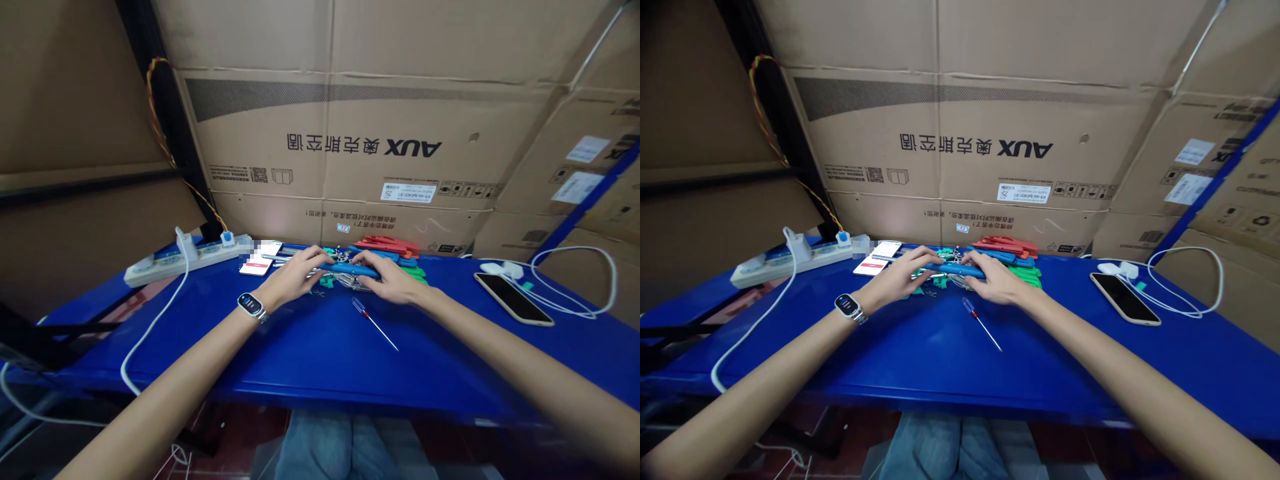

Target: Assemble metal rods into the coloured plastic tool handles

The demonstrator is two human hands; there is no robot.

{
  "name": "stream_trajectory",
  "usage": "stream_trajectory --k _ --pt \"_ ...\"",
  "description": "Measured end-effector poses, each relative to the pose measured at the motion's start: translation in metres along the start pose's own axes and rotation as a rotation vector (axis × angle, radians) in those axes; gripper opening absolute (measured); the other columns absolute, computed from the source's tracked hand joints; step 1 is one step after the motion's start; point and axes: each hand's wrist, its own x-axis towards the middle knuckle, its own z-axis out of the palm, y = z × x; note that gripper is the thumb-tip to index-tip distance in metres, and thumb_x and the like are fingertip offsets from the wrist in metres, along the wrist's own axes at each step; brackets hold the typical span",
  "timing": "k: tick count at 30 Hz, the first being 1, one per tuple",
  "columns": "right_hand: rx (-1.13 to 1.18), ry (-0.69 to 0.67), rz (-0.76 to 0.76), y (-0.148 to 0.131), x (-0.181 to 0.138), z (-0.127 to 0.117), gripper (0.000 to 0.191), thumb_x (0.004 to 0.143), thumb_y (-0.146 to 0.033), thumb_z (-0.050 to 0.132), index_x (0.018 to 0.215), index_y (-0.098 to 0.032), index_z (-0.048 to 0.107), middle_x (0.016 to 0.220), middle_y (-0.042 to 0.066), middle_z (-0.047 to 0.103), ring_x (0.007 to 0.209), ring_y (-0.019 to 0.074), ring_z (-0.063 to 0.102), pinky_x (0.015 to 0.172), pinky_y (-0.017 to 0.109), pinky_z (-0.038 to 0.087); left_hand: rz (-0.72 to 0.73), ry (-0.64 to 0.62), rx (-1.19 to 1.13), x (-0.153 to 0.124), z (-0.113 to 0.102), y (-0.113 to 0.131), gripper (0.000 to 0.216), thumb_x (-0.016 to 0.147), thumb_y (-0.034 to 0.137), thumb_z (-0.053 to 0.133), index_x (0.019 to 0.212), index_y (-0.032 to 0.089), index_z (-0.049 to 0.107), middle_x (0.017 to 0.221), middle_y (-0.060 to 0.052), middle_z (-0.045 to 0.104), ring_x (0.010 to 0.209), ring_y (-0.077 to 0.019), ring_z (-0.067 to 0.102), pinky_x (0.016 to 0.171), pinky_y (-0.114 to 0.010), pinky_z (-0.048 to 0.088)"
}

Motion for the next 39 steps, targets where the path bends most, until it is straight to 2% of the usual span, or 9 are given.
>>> stream_trajectory --k 3,6,11,17,22,25,30,33,39 --pt "-0.121 0.035 0.002 0.011 0.021 -0.009 0.031 0.098 -0.040 0.046 0.117 -0.020 0.059 0.110 0.011 0.065 0.105 0.0249 0.057 0.091 0.039 0.044 -0.031 0.005 0.009 0.016 -0.002 -0.017 0.023 0.099 0.022 0.047 0.120 0.024 0.058 0.118 -0.008 0.058 0.112 -0.0223 0.058 0.096 -0.039 0.049" --pt "-0.246 0.033 -0.022 0.022 0.049 -0.016 0.032 0.099 -0.040 0.047 0.119 -0.020 0.062 0.112 0.011 0.068 0.110 0.0269 0.056 0.094 0.040 0.042 -0.058 0.026 0.100 0.034 -0.005 -0.039 0.024 0.099 0.021 0.047 0.119 0.023 0.059 0.120 -0.008 0.060 0.114 -0.0241 0.057 0.098 -0.043 0.047" --pt "-0.264 0.010 -0.096 0.045 0.093 -0.019 0.029 0.097 -0.032 0.051 0.121 -0.019 0.062 0.110 0.009 0.072 0.100 0.0229 0.064 0.087 0.033 0.044 -0.123 -0.024 0.190 0.058 -0.003 -0.082 0.027 0.096 0.017 0.045 0.120 0.019 0.058 0.116 -0.009 0.063 0.109 -0.0254 0.060 0.095 -0.043 0.048" --pt "-0.383 -0.043 -0.070 0.064 0.125 0.001 0.028 0.093 -0.020 0.052 0.118 -0.019 0.062 0.104 0.007 0.073 0.089 0.0208 0.066 0.081 0.031 0.043 -0.193 -0.071 0.242 0.067 0.009 -0.118 0.023 0.093 0.015 0.048 0.113 0.018 0.059 0.110 -0.010 0.064 0.104 -0.0262 0.060 0.093 -0.042 0.048" --pt "-0.450 -0.034 -0.035 0.079 0.141 0.007 0.025 0.095 -0.021 0.046 0.116 -0.019 0.061 0.110 0.011 0.071 0.095 0.0242 0.067 0.079 0.032 0.044 -0.368 0.072 0.372 0.058 0.016 -0.107 0.009 0.093 0.021 0.050 0.094 0.017 0.057 0.098 -0.011 0.061 0.094 -0.0273 0.059 0.085 -0.042 0.050" --pt "-0.422 -0.060 -0.060 0.086 0.142 0.002 0.024 0.097 -0.024 0.046 0.117 -0.019 0.059 0.108 0.011 0.071 0.095 0.0238 0.067 0.079 0.031 0.043 -0.262 -0.171 0.140 0.054 0.023 -0.095 0.024 0.100 0.031 0.039 0.096 0.019 0.059 0.093 -0.007 0.063 0.085 -0.0226 0.062 0.081 -0.037 0.051" --pt "-0.501 -0.098 -0.008 0.084 0.138 -0.004 0.020 0.096 -0.028 0.050 0.112 -0.019 0.058 0.097 0.011 0.071 0.085 0.0247 0.066 0.072 0.031 0.041 -0.293 -0.341 0.005 0.068 0.046 -0.093 0.045 0.102 0.044 0.031 0.127 0.018 0.057 0.139 -0.012 0.058 0.131 -0.0267 0.051 0.109 -0.042 0.039" --pt "-0.573 -0.078 -0.001 0.079 0.135 -0.001 0.020 0.095 -0.026 0.050 0.111 -0.018 0.059 0.105 0.013 0.069 0.091 0.0244 0.065 0.077 0.032 0.043 -0.332 -0.387 -0.015 0.077 0.058 -0.093 0.049 0.102 0.048 0.031 0.132 0.019 0.057 0.145 -0.012 0.053 0.135 -0.0278 0.049 0.110 -0.042 0.038" --pt "-0.731 -0.142 -0.003 0.078 0.139 0.006 0.024 0.091 -0.032 0.057 0.104 -0.016 0.068 0.120 0.019 0.064 0.113 0.0315 0.060 0.091 0.039 0.045 -0.247 -0.388 0.032 0.068 0.062 -0.080 0.050 0.103 0.046 0.029 0.135 0.020 0.057 0.140 -0.012 0.058 0.128 -0.0268 0.055 0.108 -0.041 0.041"
